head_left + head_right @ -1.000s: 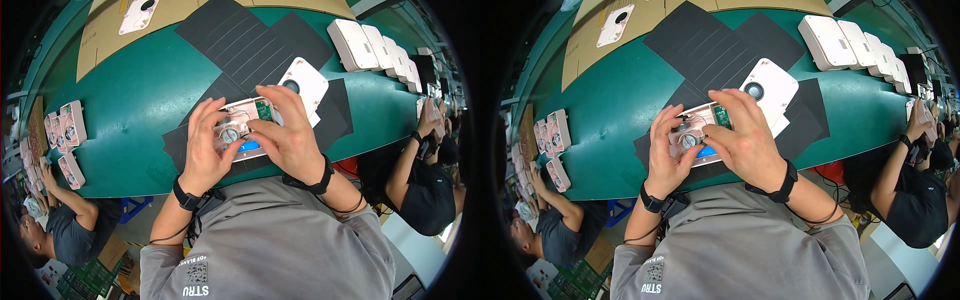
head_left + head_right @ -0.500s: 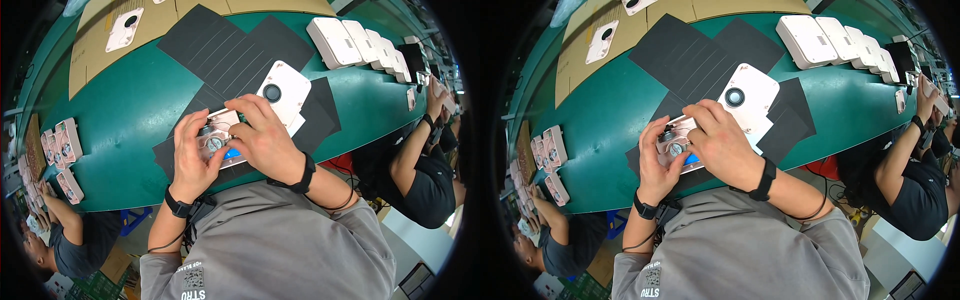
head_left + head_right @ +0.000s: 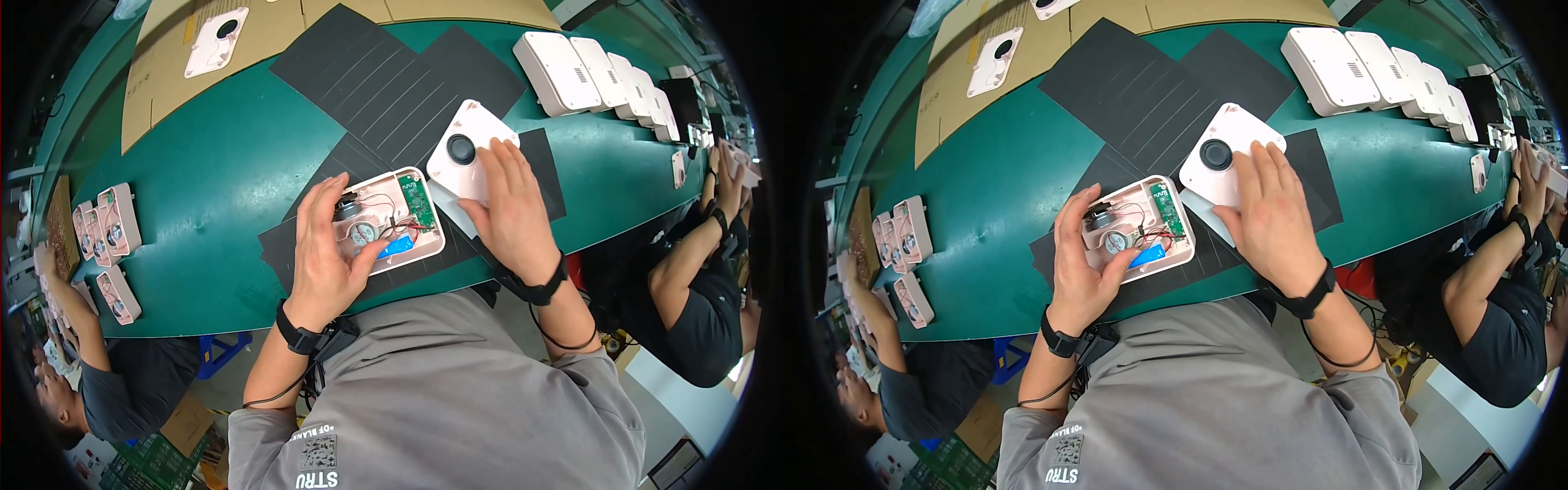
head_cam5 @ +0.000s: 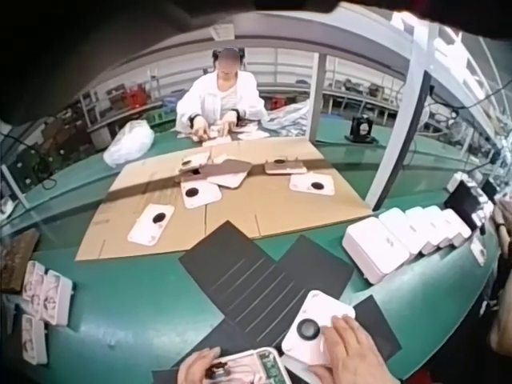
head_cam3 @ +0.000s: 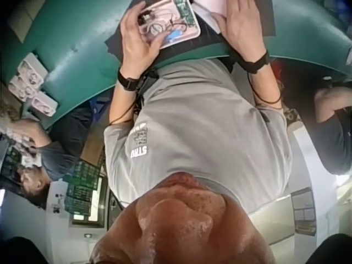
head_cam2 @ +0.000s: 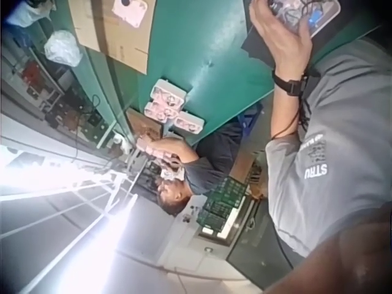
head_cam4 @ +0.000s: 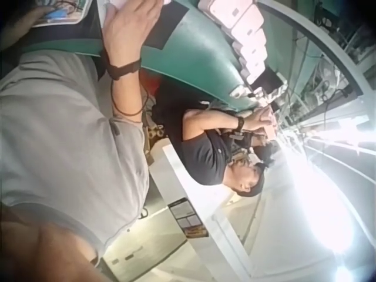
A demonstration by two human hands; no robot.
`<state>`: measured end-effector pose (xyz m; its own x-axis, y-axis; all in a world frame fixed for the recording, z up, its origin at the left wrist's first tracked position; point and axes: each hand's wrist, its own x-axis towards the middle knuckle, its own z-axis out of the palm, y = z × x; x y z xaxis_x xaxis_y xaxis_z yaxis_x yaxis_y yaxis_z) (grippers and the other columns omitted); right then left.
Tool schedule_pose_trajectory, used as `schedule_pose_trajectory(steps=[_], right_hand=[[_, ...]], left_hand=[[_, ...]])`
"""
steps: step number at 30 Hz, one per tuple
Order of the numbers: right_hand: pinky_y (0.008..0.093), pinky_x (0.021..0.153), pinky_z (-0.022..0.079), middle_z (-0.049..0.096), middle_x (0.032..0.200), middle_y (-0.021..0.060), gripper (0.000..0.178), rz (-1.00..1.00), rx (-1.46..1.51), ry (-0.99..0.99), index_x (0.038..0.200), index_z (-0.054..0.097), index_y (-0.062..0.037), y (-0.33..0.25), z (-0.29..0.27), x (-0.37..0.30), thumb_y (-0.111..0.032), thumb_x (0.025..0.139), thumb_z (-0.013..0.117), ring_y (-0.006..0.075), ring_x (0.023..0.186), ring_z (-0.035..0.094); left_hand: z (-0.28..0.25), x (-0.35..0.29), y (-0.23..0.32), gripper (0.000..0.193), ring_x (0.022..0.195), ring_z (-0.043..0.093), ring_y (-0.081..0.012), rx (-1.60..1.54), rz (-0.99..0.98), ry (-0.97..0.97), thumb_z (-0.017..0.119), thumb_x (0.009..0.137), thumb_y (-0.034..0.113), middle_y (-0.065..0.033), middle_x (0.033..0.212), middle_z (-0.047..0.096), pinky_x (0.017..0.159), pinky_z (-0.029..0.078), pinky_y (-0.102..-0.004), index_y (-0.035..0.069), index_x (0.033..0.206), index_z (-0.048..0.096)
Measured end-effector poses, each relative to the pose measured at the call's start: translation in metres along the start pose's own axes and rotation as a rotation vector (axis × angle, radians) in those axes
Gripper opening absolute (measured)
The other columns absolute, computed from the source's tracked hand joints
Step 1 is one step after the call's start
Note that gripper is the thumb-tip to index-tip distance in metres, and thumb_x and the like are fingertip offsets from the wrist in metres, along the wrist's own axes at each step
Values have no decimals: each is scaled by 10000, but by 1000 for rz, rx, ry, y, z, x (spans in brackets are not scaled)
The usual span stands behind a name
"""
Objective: Manually assembling electronic circuit boards into white plastic device enclosures on a factory line.
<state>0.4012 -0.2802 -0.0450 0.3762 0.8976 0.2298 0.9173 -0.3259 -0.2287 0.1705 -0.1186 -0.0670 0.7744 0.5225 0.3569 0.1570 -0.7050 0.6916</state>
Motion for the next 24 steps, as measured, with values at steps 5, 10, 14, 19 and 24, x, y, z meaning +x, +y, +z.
schedule_pose_trajectory(steps=[5,10,14,19,24], right_hand=[[368,1007,537,704,1271,242,356,335,270,84,1395,602,74,4,-58,4,-114,1112,496,322,1121,715],[302,961,517,719,1258,159,419,442,605,266,1473,536,80,-25,-79,3,-147,1124,485,196,1091,688],[262,922,504,735,1190,122,465,356,1084,89,1504,479,88,-59,-62,13,-145,1105,537,130,1022,667],[248,840,521,768,1084,107,313,392,1343,-251,1361,616,68,-55,-56,16,-30,1065,597,108,946,683],[265,751,524,754,990,106,182,278,968,-288,1164,741,41,-43,-44,32,-25,1000,699,140,866,689]], left_hand=[[-20,3,9,932,1385,528,-406,-18,-47,88,929,785,127,-230,1526,535,1098,496,-476,-3,1546,408],[-49,-1,20,726,1138,683,-247,-487,-350,68,887,876,139,-182,1335,659,917,554,-346,-21,1471,504],[-54,-4,37,455,864,710,-131,-842,-591,32,836,937,107,-105,1064,734,733,543,-263,-35,1315,626],[-54,-18,23,164,698,681,-75,-676,-556,-110,793,976,68,-35,799,734,606,514,-242,-26,1084,714],[-49,-25,12,146,655,670,-67,-533,-394,-172,805,969,76,-30,751,724,582,505,-238,-16,1022,705]])
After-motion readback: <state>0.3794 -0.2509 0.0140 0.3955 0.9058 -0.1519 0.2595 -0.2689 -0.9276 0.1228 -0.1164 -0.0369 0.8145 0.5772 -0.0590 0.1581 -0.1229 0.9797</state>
